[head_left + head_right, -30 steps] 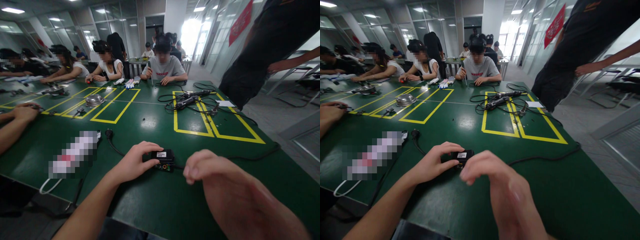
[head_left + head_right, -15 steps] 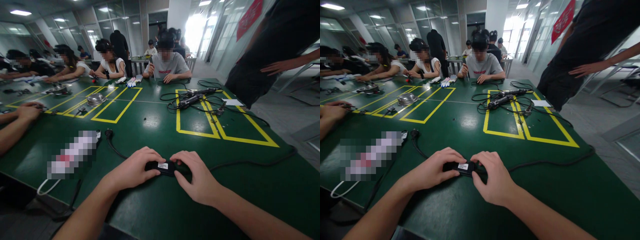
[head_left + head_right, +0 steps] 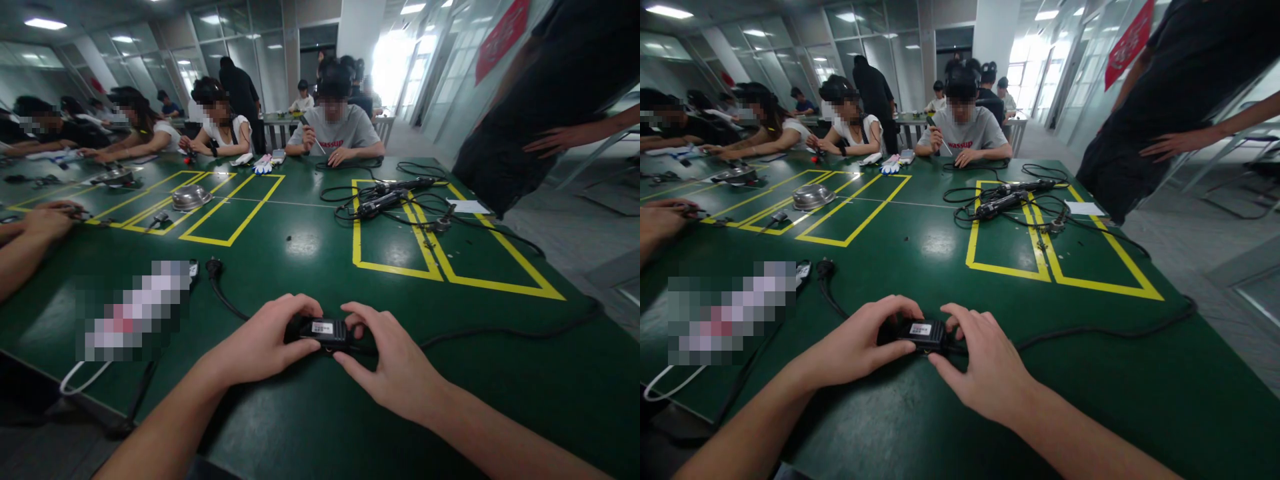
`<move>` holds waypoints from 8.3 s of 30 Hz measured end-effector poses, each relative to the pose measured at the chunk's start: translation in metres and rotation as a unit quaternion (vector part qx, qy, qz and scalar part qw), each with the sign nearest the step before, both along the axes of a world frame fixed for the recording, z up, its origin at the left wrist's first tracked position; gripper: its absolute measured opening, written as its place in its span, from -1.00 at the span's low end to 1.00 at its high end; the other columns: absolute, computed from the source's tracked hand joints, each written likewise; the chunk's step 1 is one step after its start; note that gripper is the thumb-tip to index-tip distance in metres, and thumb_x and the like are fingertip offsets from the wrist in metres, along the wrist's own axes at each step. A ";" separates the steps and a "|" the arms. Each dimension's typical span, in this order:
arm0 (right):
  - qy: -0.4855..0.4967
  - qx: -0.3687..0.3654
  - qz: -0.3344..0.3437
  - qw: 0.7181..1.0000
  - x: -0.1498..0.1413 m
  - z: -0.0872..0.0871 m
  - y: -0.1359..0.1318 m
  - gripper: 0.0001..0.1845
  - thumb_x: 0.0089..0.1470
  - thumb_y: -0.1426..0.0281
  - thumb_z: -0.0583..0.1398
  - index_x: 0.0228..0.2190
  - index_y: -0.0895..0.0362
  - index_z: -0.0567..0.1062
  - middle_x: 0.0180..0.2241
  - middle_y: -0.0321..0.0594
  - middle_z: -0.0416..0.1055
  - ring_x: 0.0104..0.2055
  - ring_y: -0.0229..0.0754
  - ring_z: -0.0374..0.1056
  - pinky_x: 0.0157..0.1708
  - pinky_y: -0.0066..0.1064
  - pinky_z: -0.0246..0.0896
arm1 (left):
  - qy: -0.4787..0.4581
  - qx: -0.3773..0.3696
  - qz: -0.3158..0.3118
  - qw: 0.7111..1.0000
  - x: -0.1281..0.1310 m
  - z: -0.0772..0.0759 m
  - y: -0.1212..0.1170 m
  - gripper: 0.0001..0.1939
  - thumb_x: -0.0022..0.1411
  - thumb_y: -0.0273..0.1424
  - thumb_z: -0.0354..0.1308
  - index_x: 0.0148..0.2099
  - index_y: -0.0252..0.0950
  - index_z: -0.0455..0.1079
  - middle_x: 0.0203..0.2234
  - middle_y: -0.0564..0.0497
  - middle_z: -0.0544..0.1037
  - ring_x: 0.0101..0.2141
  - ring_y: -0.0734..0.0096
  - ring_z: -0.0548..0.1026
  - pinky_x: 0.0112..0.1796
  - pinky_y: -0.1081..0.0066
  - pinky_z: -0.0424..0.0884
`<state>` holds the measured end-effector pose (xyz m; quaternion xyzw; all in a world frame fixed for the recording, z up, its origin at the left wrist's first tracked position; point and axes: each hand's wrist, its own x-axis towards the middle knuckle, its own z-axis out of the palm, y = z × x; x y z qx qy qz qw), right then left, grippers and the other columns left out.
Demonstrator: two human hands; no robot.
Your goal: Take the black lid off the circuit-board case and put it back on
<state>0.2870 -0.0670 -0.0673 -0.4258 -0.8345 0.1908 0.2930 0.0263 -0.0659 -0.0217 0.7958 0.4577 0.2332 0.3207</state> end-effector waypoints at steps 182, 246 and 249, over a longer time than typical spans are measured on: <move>0.012 0.032 -0.004 0.999 0.003 -0.002 -0.003 -0.43 0.11 0.39 0.36 0.16 0.08 0.44 -0.08 -0.07 0.58 -0.17 0.02 0.50 -0.15 -0.11 0.42 | -0.011 0.028 -0.033 0.999 -0.003 -0.007 0.007 -0.60 0.22 -0.49 0.45 0.11 -0.17 0.63 0.01 -0.04 0.68 0.08 0.13 0.55 0.17 0.15 0.45; 0.008 0.056 0.033 0.998 0.003 -0.012 0.002 -0.88 0.29 0.54 0.32 -0.21 0.07 0.58 -0.25 -0.23 0.61 -0.25 -0.12 0.59 -0.21 -0.33 0.51 | 0.057 0.010 -0.014 0.998 -0.011 -0.007 0.010 -0.92 0.38 -0.37 0.23 -0.22 -0.23 0.48 -0.32 0.04 0.59 -0.33 0.35 0.47 -0.28 0.39 0.33; 0.005 0.057 0.034 0.998 0.002 -0.011 0.003 -0.87 0.29 0.55 0.32 -0.21 0.07 0.58 -0.25 -0.24 0.61 -0.26 -0.13 0.60 -0.22 -0.34 0.51 | 0.055 0.011 -0.012 0.998 -0.010 -0.006 0.010 -0.92 0.37 -0.38 0.23 -0.23 -0.24 0.47 -0.35 0.05 0.57 -0.36 0.37 0.46 -0.29 0.39 0.32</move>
